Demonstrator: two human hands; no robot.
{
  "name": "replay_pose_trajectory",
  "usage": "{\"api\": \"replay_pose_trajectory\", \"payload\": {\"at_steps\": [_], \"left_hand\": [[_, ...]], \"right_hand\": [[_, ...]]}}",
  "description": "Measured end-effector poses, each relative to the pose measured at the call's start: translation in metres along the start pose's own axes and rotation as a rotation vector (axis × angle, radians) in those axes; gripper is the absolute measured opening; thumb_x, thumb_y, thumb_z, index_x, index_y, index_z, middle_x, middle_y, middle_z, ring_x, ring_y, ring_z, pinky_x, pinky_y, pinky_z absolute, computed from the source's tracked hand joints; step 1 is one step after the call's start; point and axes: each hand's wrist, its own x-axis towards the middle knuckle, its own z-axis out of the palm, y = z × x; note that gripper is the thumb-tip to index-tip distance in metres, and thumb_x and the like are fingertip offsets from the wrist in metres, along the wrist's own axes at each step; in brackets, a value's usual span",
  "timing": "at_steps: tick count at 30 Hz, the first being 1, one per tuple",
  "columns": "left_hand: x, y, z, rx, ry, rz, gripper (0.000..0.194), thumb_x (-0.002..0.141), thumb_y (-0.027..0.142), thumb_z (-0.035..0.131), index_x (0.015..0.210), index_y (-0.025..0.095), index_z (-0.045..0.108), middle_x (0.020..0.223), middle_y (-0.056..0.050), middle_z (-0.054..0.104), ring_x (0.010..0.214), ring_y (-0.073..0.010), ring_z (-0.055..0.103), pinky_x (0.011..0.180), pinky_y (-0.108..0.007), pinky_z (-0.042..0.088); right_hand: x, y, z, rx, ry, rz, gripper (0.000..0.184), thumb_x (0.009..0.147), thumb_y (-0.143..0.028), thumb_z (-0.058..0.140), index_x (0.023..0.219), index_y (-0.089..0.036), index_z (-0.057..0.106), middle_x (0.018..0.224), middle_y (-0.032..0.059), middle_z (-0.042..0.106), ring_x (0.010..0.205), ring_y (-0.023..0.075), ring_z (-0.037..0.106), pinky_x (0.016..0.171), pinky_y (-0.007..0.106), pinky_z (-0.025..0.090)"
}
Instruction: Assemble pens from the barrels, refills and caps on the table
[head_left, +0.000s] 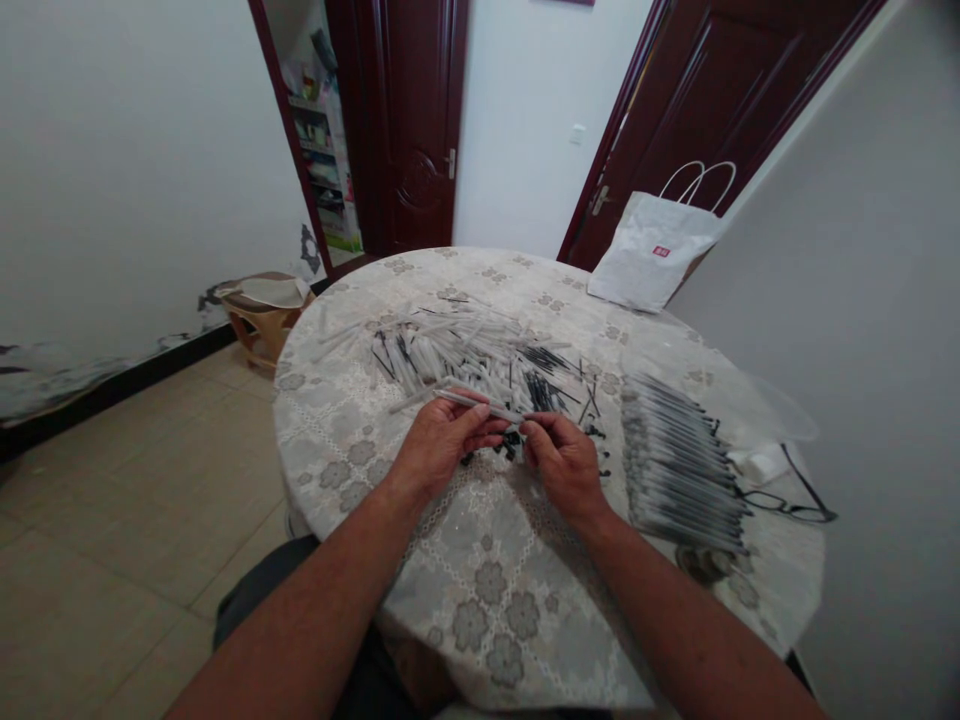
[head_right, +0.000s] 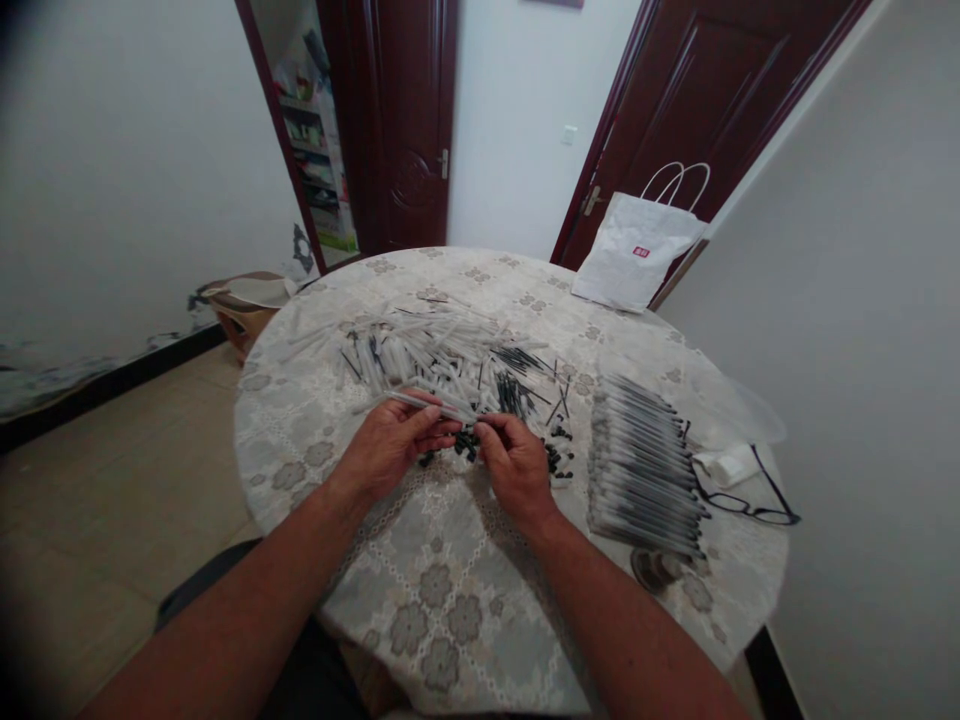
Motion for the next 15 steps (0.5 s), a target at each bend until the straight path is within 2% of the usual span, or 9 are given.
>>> {"api": "replay_pose_trajectory", "payload": {"at_steps": [4,6,9,11,13,15], "left_hand": [[-0.0011,-0.0015,-0.0001,0.014,-0.024,-0.024,0.029,0.081,0.027,0.08,0.1,0.013,0.062,0.096,-0.012,0.077,0.083,-0.0209,0.077,0.072,-0.03,0.064],[-0.0011,-0.0028,-0.0001,-0.003,-0.02,-0.024,0.029,0.082,0.025,0.08,0.101,0.014,0.061,0.094,-0.011,0.077,0.082,-0.0208,0.077,0.071,-0.03,0.064],[-0.0009,-0.004,-0.0008,-0.02,-0.005,-0.007,0.027,0.083,0.024,0.078,0.101,0.015,0.06,0.092,-0.01,0.077,0.081,-0.0208,0.077,0.068,-0.029,0.064],[-0.0009,-0.004,-0.0016,-0.016,-0.009,0.0,0.027,0.083,0.024,0.078,0.101,0.015,0.06,0.092,-0.01,0.077,0.082,-0.0206,0.077,0.068,-0.029,0.064],[-0.001,-0.0038,-0.0024,-0.008,-0.022,-0.002,0.026,0.083,0.024,0.078,0.101,0.015,0.06,0.093,-0.01,0.077,0.082,-0.0205,0.077,0.069,-0.029,0.064],[-0.0013,-0.0034,-0.003,0.004,-0.041,-0.011,0.026,0.084,0.024,0.077,0.1,0.014,0.06,0.094,-0.01,0.077,0.082,-0.0202,0.077,0.07,-0.03,0.064]], "right_hand": [[-0.0008,0.0033,-0.002,-0.055,-0.061,0.007,0.045,0.101,-0.054,0.048,0.077,-0.02,0.064,0.058,-0.001,0.057,0.051,0.0139,0.05,0.049,0.027,0.037],[-0.0023,0.0041,-0.0022,-0.029,-0.062,0.004,0.042,0.102,-0.053,0.044,0.086,-0.02,0.065,0.063,-0.0001,0.06,0.053,0.0146,0.052,0.051,0.027,0.039],[-0.0044,0.0032,-0.0019,-0.032,-0.049,-0.043,0.032,0.098,-0.049,0.053,0.108,-0.021,0.062,0.072,-0.0003,0.064,0.058,0.0155,0.055,0.056,0.027,0.043],[-0.005,0.0014,-0.0016,-0.088,-0.053,-0.07,0.029,0.095,-0.046,0.059,0.11,-0.021,0.061,0.075,-0.0002,0.064,0.062,0.016,0.056,0.059,0.027,0.044],[-0.0049,-0.0007,-0.0014,-0.142,-0.062,-0.079,0.025,0.097,-0.045,0.057,0.101,-0.022,0.062,0.074,-0.0004,0.063,0.064,0.016,0.056,0.059,0.027,0.043],[-0.0047,-0.0021,-0.0014,-0.172,-0.099,-0.086,0.031,0.101,-0.046,0.049,0.084,-0.022,0.061,0.067,-0.0012,0.059,0.061,0.0155,0.053,0.059,0.027,0.04]]}}
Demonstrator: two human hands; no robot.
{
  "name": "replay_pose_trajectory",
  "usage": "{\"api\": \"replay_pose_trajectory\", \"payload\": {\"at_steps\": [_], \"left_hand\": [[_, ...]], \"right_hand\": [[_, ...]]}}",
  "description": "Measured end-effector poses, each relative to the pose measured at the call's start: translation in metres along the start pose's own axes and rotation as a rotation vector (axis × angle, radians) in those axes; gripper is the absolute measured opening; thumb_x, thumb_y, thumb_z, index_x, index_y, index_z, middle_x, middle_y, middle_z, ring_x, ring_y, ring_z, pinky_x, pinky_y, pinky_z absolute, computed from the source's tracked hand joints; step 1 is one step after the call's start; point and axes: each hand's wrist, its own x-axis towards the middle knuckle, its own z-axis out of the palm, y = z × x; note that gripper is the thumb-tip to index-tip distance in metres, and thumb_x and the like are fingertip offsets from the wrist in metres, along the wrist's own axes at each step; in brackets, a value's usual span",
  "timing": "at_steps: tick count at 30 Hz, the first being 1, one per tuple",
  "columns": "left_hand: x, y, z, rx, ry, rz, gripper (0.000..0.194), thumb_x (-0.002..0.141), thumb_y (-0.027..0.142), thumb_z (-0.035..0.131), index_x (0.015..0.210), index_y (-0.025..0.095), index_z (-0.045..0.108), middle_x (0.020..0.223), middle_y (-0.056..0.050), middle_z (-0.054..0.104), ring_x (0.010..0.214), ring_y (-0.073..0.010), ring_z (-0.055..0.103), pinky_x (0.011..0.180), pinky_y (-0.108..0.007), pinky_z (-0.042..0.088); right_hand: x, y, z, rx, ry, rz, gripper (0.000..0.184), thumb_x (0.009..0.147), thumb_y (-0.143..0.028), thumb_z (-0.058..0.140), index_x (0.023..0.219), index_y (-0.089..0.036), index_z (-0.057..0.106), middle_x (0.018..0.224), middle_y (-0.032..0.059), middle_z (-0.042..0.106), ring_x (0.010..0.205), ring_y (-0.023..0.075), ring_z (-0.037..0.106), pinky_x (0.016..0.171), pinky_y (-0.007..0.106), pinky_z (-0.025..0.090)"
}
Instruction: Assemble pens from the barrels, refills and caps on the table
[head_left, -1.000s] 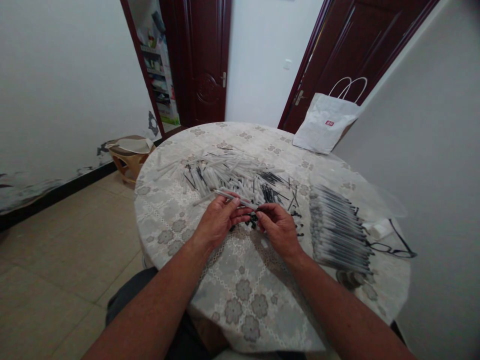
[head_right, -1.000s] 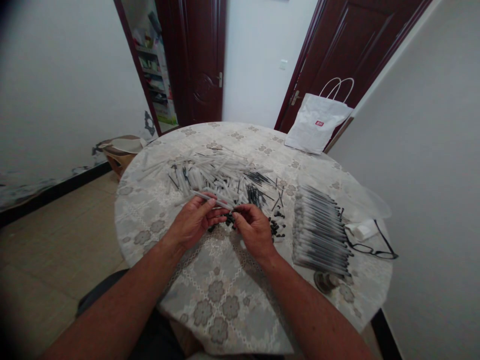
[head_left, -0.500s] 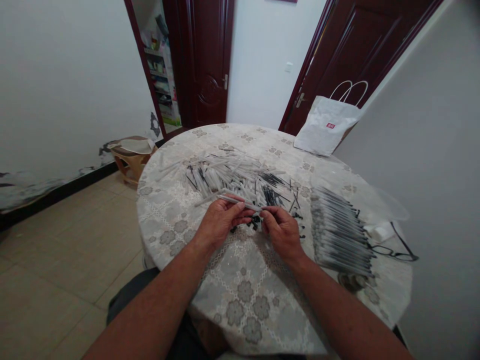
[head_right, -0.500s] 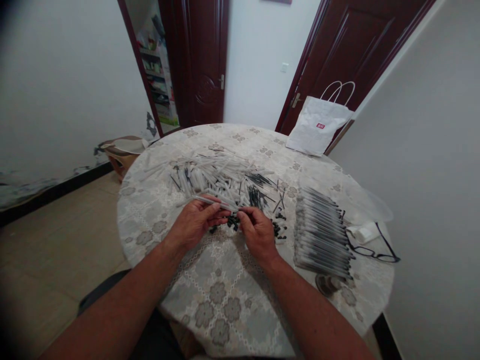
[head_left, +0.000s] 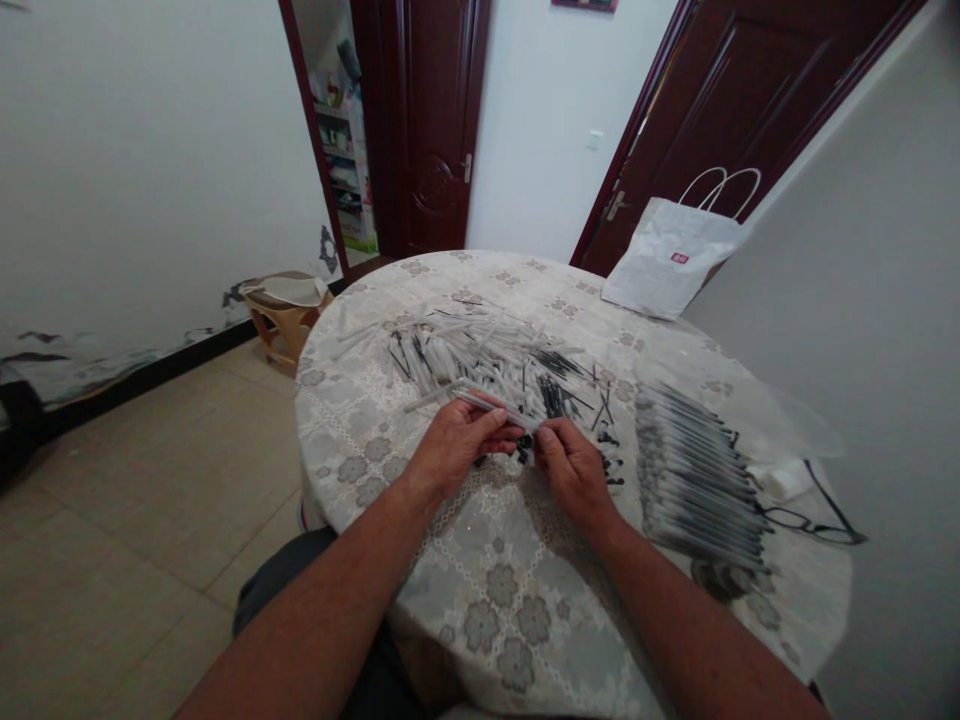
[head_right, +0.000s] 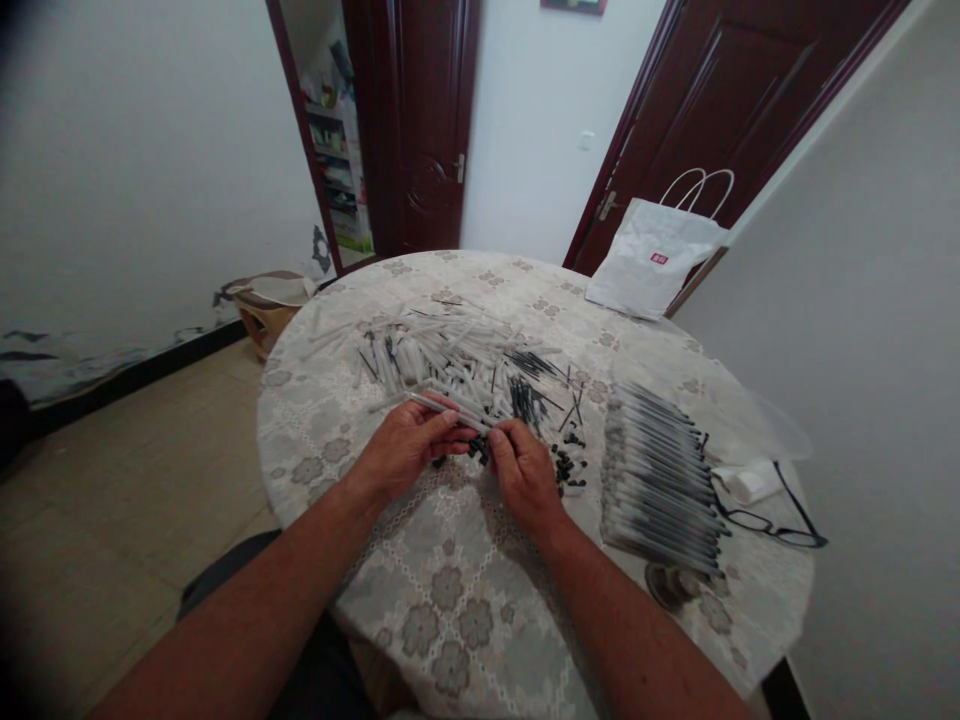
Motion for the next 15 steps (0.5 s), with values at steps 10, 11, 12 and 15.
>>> {"api": "replay_pose_trajectory", "payload": {"at_steps": [10,11,12,15], "left_hand": [[0.0001,0.0011,-0.001,0.014,0.009,0.011,0.026,0.084,0.025,0.077,0.1,0.015,0.06,0.094,-0.01,0.077,0.081,-0.0202,0.077,0.068,-0.029,0.064],[0.0001,0.0009,-0.0011,0.018,0.003,0.01,0.025,0.083,0.025,0.078,0.099,0.014,0.061,0.094,-0.01,0.077,0.082,-0.0202,0.077,0.069,-0.029,0.064],[0.0002,0.0007,-0.0012,0.023,-0.003,0.009,0.026,0.083,0.026,0.078,0.099,0.014,0.061,0.093,-0.01,0.077,0.082,-0.0203,0.077,0.069,-0.029,0.064],[0.0,0.0008,-0.0012,0.028,-0.015,-0.001,0.027,0.083,0.026,0.079,0.1,0.014,0.062,0.093,-0.01,0.077,0.081,-0.0203,0.077,0.07,-0.03,0.064]], "right_hand": [[-0.001,0.0052,-0.001,0.036,0.017,-0.014,0.024,0.097,-0.045,0.057,0.104,-0.023,0.059,0.074,-0.0022,0.059,0.065,0.0162,0.055,0.061,0.027,0.042],[-0.0008,0.0045,-0.0011,0.01,0.006,-0.016,0.022,0.098,-0.045,0.055,0.098,-0.023,0.06,0.074,-0.002,0.059,0.065,0.0161,0.054,0.061,0.027,0.042],[-0.0008,0.0036,-0.0012,-0.01,-0.011,-0.015,0.025,0.1,-0.045,0.051,0.091,-0.023,0.06,0.071,-0.0019,0.058,0.064,0.0159,0.053,0.06,0.028,0.041],[-0.0011,0.0015,-0.0022,-0.003,-0.066,-0.012,0.042,0.105,-0.044,0.039,0.073,-0.022,0.055,0.064,-0.0015,0.053,0.058,0.015,0.05,0.057,0.028,0.038]]}}
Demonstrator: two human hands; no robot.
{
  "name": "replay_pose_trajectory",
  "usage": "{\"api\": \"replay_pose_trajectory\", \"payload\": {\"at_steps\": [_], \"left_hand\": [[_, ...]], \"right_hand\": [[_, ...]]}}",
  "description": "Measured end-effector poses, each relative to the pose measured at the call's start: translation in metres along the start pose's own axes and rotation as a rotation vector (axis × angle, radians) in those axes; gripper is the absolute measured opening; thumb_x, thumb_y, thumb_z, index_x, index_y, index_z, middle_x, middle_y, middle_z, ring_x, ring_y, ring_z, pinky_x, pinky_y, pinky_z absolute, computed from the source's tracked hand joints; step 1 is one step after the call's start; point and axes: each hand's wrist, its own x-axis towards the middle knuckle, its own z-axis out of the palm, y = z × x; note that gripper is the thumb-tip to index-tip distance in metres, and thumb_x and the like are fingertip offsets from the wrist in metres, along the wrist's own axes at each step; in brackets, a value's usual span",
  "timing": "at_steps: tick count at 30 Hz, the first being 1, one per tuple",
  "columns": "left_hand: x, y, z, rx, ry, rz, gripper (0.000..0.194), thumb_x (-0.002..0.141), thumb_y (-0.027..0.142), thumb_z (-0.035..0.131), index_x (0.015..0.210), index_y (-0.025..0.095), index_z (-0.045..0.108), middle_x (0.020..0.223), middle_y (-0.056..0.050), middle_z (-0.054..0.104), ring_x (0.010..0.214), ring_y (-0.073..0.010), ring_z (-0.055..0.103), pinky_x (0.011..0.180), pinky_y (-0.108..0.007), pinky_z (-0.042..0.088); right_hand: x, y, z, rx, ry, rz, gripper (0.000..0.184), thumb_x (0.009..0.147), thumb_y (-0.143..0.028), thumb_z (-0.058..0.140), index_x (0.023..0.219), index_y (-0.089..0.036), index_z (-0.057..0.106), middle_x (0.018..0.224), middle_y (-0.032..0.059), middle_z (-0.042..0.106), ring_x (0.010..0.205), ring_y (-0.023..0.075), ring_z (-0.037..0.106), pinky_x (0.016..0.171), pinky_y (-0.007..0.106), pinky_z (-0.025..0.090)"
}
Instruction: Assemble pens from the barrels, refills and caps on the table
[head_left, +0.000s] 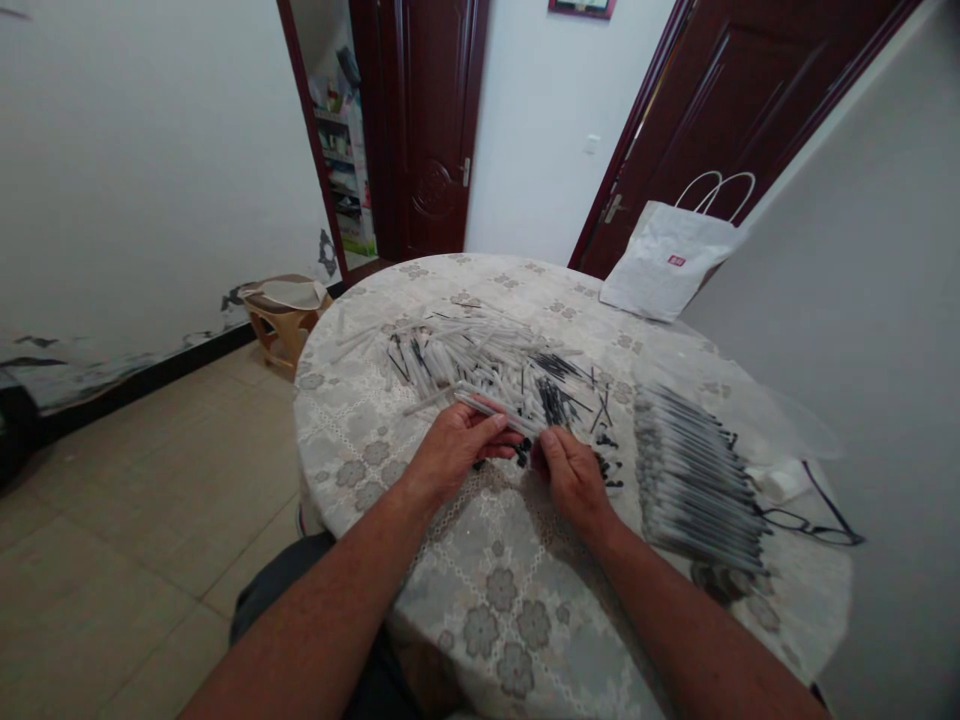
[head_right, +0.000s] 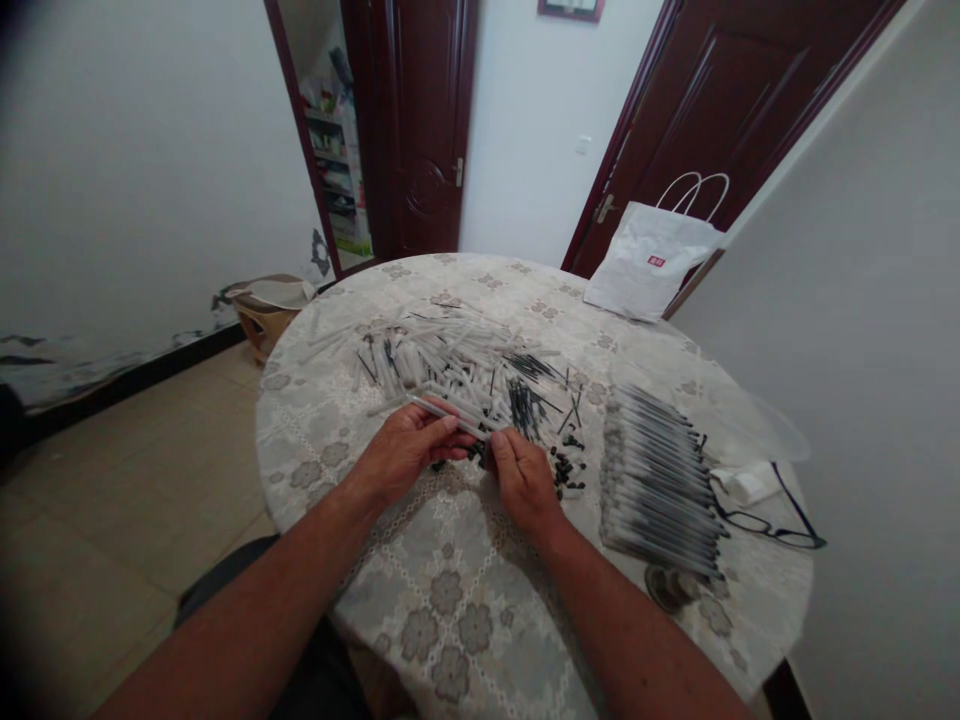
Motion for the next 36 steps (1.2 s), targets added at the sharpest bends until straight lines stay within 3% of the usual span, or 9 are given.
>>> {"api": "replay_pose_trajectory", "payload": {"at_steps": [6,8,12,18,20,24,29,36], "left_hand": [[-0.0008,0.0014,0.0009,0.016,0.026,0.012,0.028,0.083,0.027,0.079,0.101,0.014,0.062,0.094,-0.011,0.077,0.082,-0.0205,0.076,0.069,-0.029,0.064],[-0.0012,0.0016,0.0011,0.021,0.022,0.011,0.028,0.083,0.028,0.079,0.1,0.014,0.062,0.094,-0.011,0.077,0.082,-0.0204,0.076,0.07,-0.029,0.064],[-0.0024,0.002,0.002,0.017,0.016,-0.002,0.03,0.081,0.03,0.081,0.099,0.014,0.063,0.094,-0.011,0.077,0.081,-0.0207,0.077,0.07,-0.03,0.064],[-0.0016,0.0013,0.002,0.028,0.053,0.014,0.03,0.081,0.03,0.08,0.099,0.014,0.063,0.093,-0.011,0.077,0.082,-0.0209,0.076,0.069,-0.029,0.064],[-0.0011,0.0009,0.0018,0.039,0.045,0.01,0.029,0.081,0.03,0.08,0.098,0.014,0.063,0.093,-0.011,0.077,0.082,-0.0207,0.076,0.069,-0.029,0.064],[-0.0017,0.0012,0.0024,0.045,0.028,0.005,0.029,0.081,0.032,0.081,0.097,0.013,0.065,0.093,-0.011,0.077,0.08,-0.0201,0.076,0.069,-0.029,0.063],[-0.0018,0.0001,0.0029,0.054,0.044,0.011,0.032,0.079,0.032,0.082,0.098,0.014,0.064,0.091,-0.01,0.077,0.08,-0.0208,0.076,0.068,-0.03,0.063],[-0.0022,-0.0007,0.0038,0.078,0.039,0.02,0.032,0.079,0.034,0.083,0.095,0.014,0.064,0.087,-0.009,0.077,0.08,-0.0214,0.076,0.07,-0.031,0.063]], "right_hand": [[-0.0014,-0.0016,-0.0026,0.048,0.048,-0.031,0.021,0.098,-0.042,0.055,0.107,-0.023,0.058,0.078,-0.0021,0.06,0.068,0.0156,0.055,0.063,0.027,0.042],[-0.0013,-0.0034,-0.0027,-0.024,0.045,-0.036,0.02,0.1,-0.042,0.052,0.1,-0.023,0.059,0.076,-0.002,0.059,0.068,0.0156,0.054,0.063,0.027,0.041],[-0.0013,-0.0053,-0.0021,-0.035,-0.005,-0.007,0.041,0.106,-0.045,0.038,0.074,-0.023,0.053,0.064,-0.0018,0.053,0.059,0.0154,0.049,0.06,0.029,0.037],[-0.0021,-0.0036,-0.0035,-0.011,0.047,-0.026,0.021,0.099,-0.044,0.053,0.102,-0.023,0.059,0.077,-0.0017,0.06,0.067,0.0168,0.055,0.063,0.028,0.041],[-0.002,-0.0041,-0.0041,-0.052,0.036,-0.035,0.022,0.1,-0.043,0.052,0.095,-0.023,0.059,0.076,-0.0015,0.059,0.068,0.0166,0.054,0.064,0.028,0.04],[-0.0019,-0.0041,-0.0039,-0.005,-0.028,-0.014,0.04,0.105,-0.044,0.04,0.073,-0.023,0.053,0.064,-0.002,0.052,0.06,0.0154,0.049,0.059,0.029,0.037],[-0.0026,-0.0044,-0.0047,0.017,0.026,-0.02,0.025,0.101,-0.044,0.049,0.093,-0.023,0.059,0.07,-0.0023,0.056,0.063,0.0157,0.051,0.06,0.028,0.039],[-0.0012,-0.0056,-0.0028,0.065,-0.026,0.016,0.041,0.104,-0.047,0.042,0.072,-0.023,0.052,0.061,-0.0023,0.052,0.058,0.0151,0.049,0.058,0.029,0.038]]}}
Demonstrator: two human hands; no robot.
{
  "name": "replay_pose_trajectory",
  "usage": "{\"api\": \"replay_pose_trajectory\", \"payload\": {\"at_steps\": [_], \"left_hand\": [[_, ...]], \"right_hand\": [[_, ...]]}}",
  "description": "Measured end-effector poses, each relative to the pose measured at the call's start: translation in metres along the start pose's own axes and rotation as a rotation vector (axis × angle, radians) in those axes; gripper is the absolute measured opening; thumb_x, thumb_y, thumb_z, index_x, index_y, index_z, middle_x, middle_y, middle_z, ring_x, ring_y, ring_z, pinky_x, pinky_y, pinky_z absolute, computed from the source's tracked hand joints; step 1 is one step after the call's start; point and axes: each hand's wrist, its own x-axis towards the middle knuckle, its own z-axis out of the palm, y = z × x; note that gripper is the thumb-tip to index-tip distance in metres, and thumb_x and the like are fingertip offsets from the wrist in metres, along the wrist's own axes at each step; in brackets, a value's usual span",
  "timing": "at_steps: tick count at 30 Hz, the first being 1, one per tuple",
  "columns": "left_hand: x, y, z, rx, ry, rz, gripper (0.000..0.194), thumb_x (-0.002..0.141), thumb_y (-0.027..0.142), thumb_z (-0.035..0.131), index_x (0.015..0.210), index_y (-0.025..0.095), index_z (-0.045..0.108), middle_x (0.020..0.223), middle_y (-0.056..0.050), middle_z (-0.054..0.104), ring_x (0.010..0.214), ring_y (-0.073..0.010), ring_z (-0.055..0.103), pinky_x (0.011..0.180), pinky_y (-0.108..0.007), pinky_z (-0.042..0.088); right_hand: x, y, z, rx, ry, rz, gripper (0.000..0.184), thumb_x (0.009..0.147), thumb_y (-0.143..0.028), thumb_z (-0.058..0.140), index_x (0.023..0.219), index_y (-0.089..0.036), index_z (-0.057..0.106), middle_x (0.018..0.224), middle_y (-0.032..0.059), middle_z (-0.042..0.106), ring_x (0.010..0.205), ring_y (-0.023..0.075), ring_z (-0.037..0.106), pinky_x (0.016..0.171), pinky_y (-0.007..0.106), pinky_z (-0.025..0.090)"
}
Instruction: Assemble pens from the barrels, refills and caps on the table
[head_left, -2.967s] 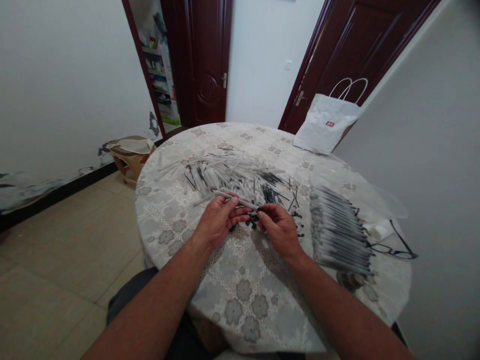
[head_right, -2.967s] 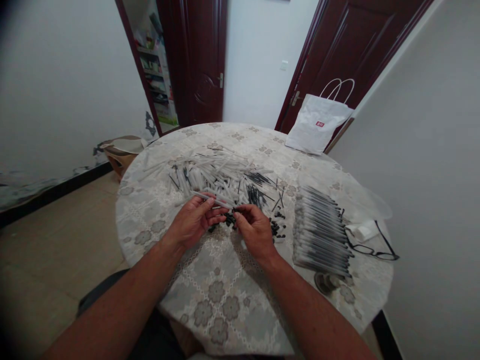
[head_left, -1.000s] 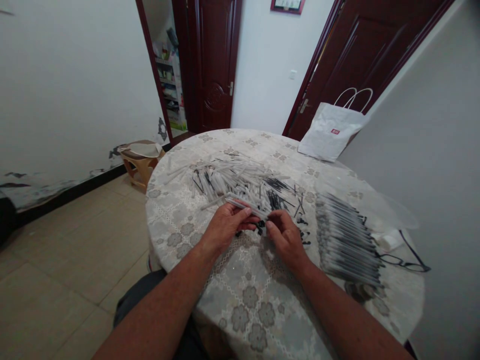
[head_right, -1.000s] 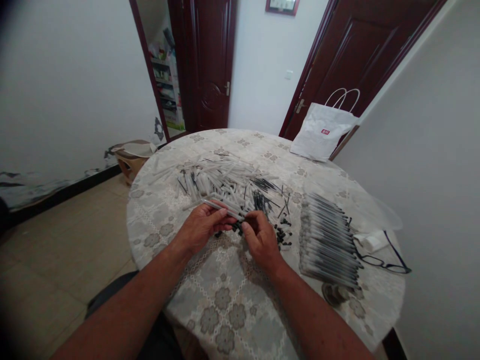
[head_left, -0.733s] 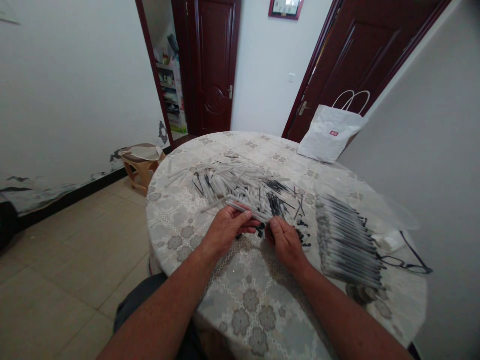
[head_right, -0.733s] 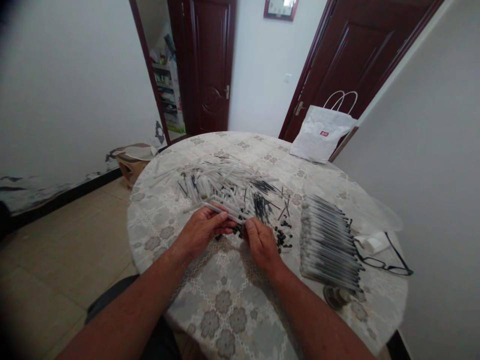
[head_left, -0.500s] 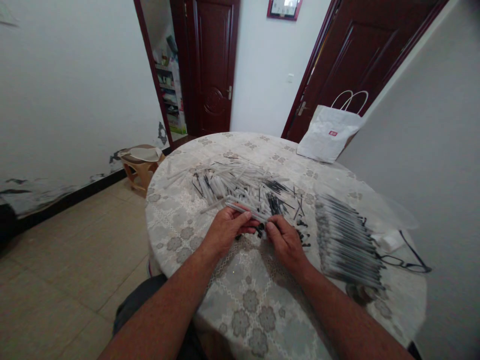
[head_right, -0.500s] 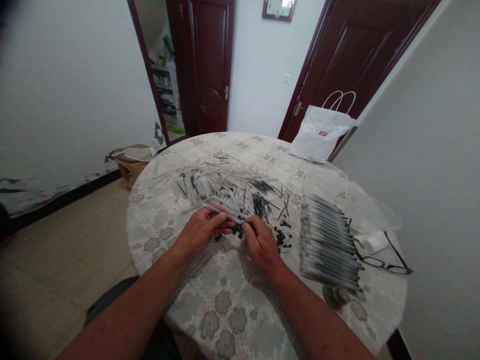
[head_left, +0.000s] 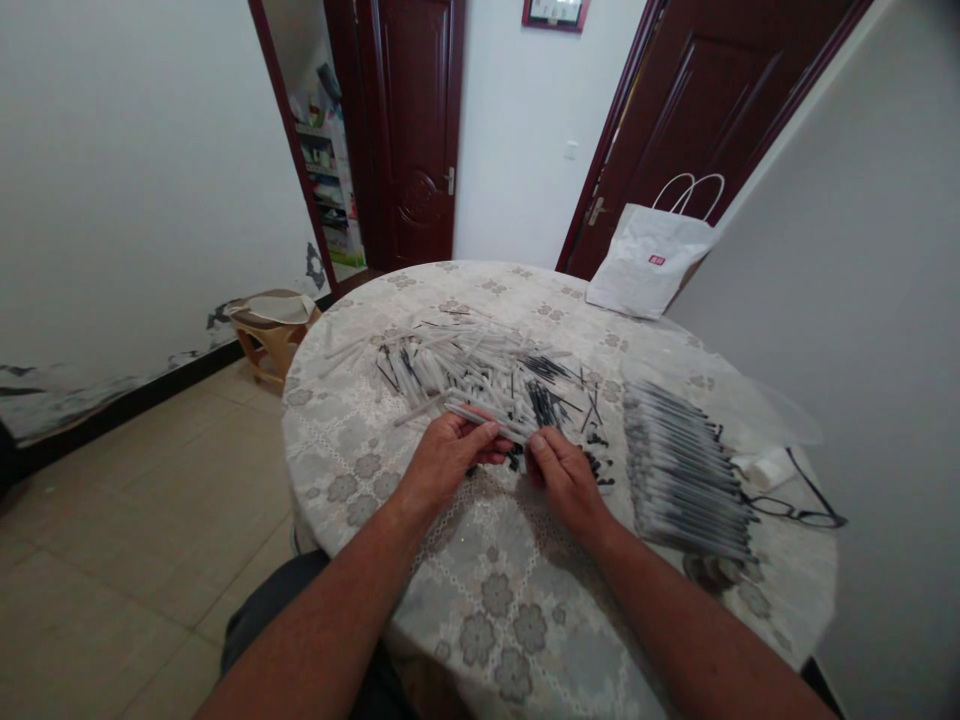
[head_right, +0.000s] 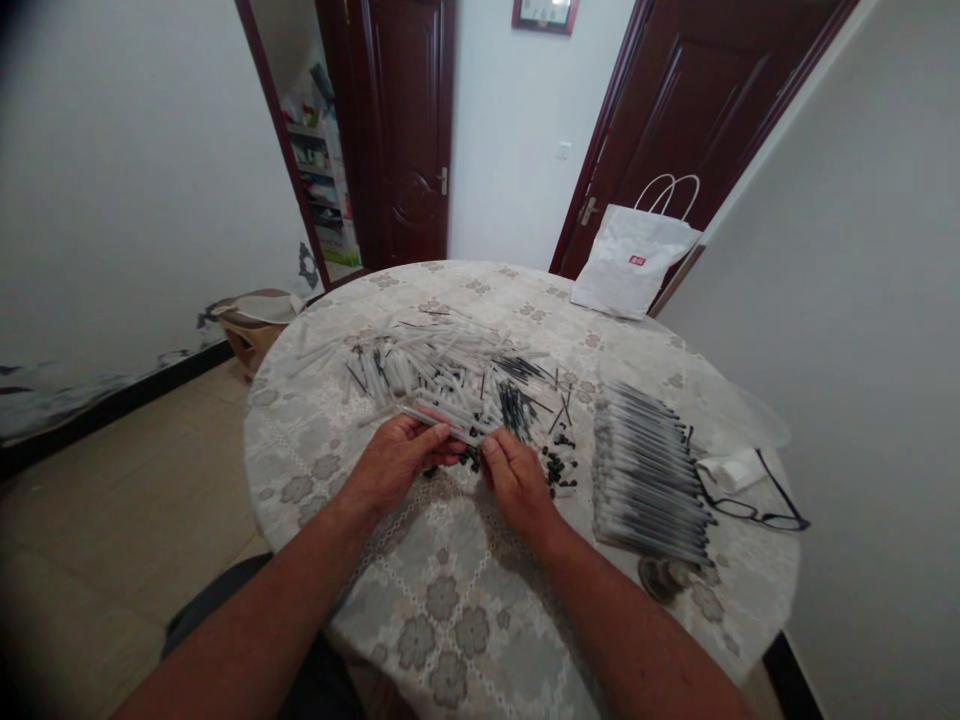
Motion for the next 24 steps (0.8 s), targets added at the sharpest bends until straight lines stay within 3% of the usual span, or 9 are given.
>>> {"api": "replay_pose_trajectory", "payload": {"at_steps": [9,14,19,22,24], "left_hand": [[0.001,-0.001,0.006,0.11,0.054,0.046,0.035,0.078,0.042,0.082,0.095,0.014,0.067,0.087,-0.009,0.078,0.077,-0.02,0.076,0.074,-0.032,0.063],[0.004,0.006,0.013,0.183,0.062,0.053,0.036,0.079,0.043,0.081,0.095,0.014,0.067,0.083,-0.008,0.077,0.075,-0.02,0.075,0.074,-0.033,0.062],[0.012,0.017,0.023,0.315,0.023,0.065,0.037,0.076,0.045,0.083,0.093,0.014,0.069,0.079,-0.007,0.076,0.073,-0.021,0.074,0.07,-0.033,0.062],[0.017,0.02,0.028,0.428,-0.026,0.082,0.035,0.079,0.046,0.08,0.092,0.015,0.071,0.078,-0.006,0.075,0.072,-0.0202,0.072,0.068,-0.031,0.06],[0.022,0.019,0.028,0.525,-0.051,0.107,0.032,0.083,0.046,0.075,0.093,0.016,0.072,0.081,-0.007,0.075,0.073,-0.0202,0.072,0.066,-0.029,0.057]], "right_hand": [[0.002,-0.003,-0.004,0.034,0.039,-0.019,0.041,0.102,-0.052,0.045,0.074,-0.024,0.053,0.061,-0.0018,0.053,0.058,0.0155,0.049,0.055,0.027,0.039],[0.006,-0.001,-0.008,0.211,0.021,0.07,0.046,0.103,-0.056,0.04,0.075,-0.023,0.055,0.061,-0.0015,0.055,0.051,0.0144,0.049,0.048,0.026,0.039],[0.013,0.0,-0.022,0.018,0.087,-0.092,0.026,0.097,-0.044,0.057,0.108,-0.023,0.066,0.08,-0.0002,0.068,0.066,0.0158,0.06,0.063,0.027,0.045],[0.016,-0.001,-0.03,-0.147,0.028,-0.224,0.019,0.097,-0.036,0.056,0.102,-0.023,0.069,0.088,0.0028,0.071,0.078,0.0182,0.064,0.073,0.029,0.046],[0.018,-0.001,-0.034,-0.241,0.069,-0.252,0.02,0.099,-0.033,0.051,0.1,-0.023,0.069,0.092,0.0048,0.072,0.085,0.0201,0.065,0.079,0.03,0.046]]}}
